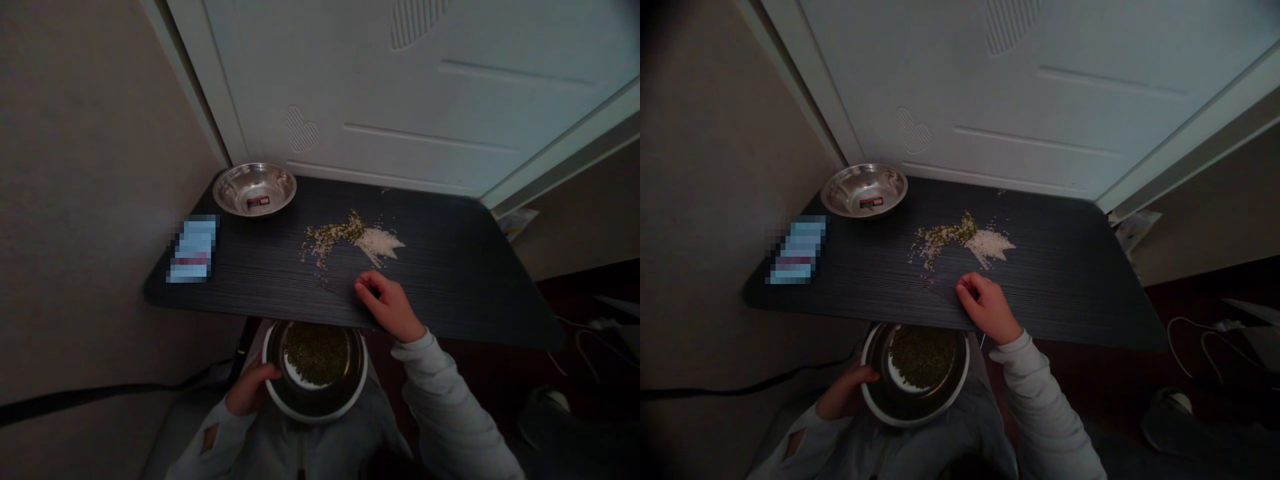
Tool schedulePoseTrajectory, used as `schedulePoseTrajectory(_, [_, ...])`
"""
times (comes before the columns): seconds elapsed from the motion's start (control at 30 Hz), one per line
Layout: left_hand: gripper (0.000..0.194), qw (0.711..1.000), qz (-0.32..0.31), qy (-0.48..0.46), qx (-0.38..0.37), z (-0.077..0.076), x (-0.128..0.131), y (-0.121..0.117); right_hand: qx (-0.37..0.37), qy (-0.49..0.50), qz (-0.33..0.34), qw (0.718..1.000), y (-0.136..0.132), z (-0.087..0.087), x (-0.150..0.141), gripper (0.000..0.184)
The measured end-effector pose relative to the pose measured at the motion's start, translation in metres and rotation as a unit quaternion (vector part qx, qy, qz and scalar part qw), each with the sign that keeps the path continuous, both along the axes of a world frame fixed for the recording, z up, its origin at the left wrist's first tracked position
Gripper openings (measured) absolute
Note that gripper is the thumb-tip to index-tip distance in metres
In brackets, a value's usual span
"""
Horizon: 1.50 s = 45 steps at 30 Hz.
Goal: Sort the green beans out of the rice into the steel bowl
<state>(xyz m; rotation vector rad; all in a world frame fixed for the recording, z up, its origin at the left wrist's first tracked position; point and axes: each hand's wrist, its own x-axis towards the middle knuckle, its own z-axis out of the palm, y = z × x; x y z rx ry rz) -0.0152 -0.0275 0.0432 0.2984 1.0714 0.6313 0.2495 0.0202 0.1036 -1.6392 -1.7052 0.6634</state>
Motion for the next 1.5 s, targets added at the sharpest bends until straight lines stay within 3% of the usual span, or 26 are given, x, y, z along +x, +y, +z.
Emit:
schedulePoseTrajectory(0.3, [0.060, 1.000, -0.002, 0.029, -0.008, 0.005, 0.004, 0.003, 0.016, 0.004, -0.049, 0.999, 0.004, 0.000, -0.002, 0.015])
schedulePoseTrajectory(0.7, [0.051, 1.000, 0.013, -0.004, -0.012, 0.000, 0.000, 0.001, 0.009, -0.007, -0.016, 1.000, 0.004, -0.002, -0.005, 0.017])
schedulePoseTrajectory(1.17, [0.040, 1.000, 0.016, -0.004, -0.001, 0.006, -0.002, 0.000, 0.013, -0.017, -0.006, 1.000, 0.007, -0.002, -0.010, 0.017])
schedulePoseTrajectory(1.5, [0.054, 0.999, 0.032, -0.008, -0.002, 0.004, -0.004, -0.001, 0.016, -0.041, -0.037, 0.998, 0.013, -0.002, -0.021, 0.014])
